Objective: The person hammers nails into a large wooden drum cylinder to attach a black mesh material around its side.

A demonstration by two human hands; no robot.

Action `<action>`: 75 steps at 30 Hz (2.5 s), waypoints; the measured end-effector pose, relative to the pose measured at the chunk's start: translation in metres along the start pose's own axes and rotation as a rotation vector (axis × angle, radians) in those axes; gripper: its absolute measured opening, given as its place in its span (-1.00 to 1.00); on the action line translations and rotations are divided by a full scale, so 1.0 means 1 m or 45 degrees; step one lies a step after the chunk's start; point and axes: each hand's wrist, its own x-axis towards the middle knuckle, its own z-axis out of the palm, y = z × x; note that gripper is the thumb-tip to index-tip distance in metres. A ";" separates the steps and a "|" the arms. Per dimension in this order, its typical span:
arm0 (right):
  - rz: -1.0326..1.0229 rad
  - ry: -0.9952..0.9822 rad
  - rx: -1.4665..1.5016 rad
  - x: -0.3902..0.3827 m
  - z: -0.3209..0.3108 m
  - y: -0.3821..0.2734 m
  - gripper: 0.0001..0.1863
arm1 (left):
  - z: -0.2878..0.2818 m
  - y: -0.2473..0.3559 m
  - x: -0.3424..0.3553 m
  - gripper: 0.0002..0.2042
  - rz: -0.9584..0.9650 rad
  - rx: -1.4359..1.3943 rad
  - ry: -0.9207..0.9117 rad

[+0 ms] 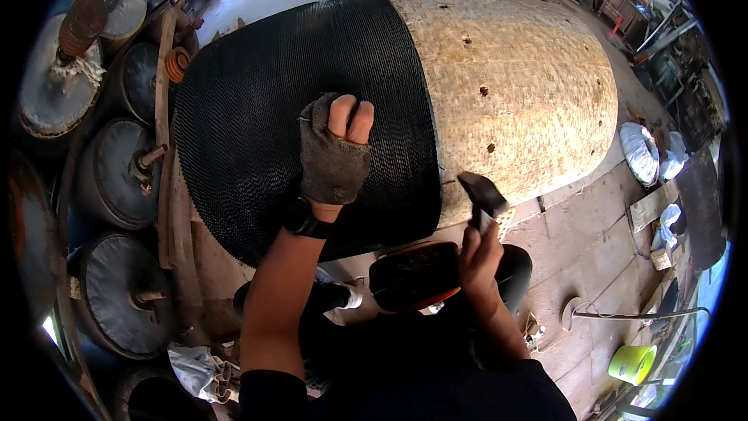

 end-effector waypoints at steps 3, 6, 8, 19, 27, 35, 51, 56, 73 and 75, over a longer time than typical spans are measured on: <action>-0.004 -0.072 0.029 0.006 0.006 0.003 -0.70 | -0.001 -0.002 -0.002 -0.69 -0.019 0.024 -0.015; -0.105 0.110 0.395 0.001 0.001 -0.003 -0.64 | -0.001 -0.001 0.005 -0.67 -0.015 0.033 0.005; -0.101 0.044 0.250 0.002 0.008 0.012 -0.71 | -0.003 0.001 0.006 -0.66 -0.019 0.043 -0.009; -0.148 -0.021 -0.122 0.016 0.014 0.005 -0.78 | 0.001 0.002 0.002 -0.67 -0.080 0.087 -0.001; -0.325 0.370 0.494 0.001 0.005 0.002 -0.67 | 0.001 0.005 0.000 -0.69 -0.102 0.117 0.074; -0.046 -0.044 0.352 -0.001 -0.007 -0.008 -0.75 | 0.002 0.004 -0.004 -0.75 -0.150 0.116 0.054; -0.226 0.024 -0.001 0.016 -0.003 0.000 -0.73 | 0.002 0.004 -0.006 -0.66 -0.144 0.068 0.051; 0.183 -0.220 0.157 -0.003 -0.010 -0.003 -0.86 | 0.002 0.005 -0.006 -0.63 -0.111 0.118 0.127; 0.137 -0.287 -0.306 0.027 0.002 -0.014 -0.77 | 0.000 0.003 -0.006 -0.66 -0.141 0.033 0.048; 0.099 -0.141 -0.046 0.018 0.001 -0.009 -0.79 | -0.001 0.001 -0.003 -0.67 -0.119 0.058 0.063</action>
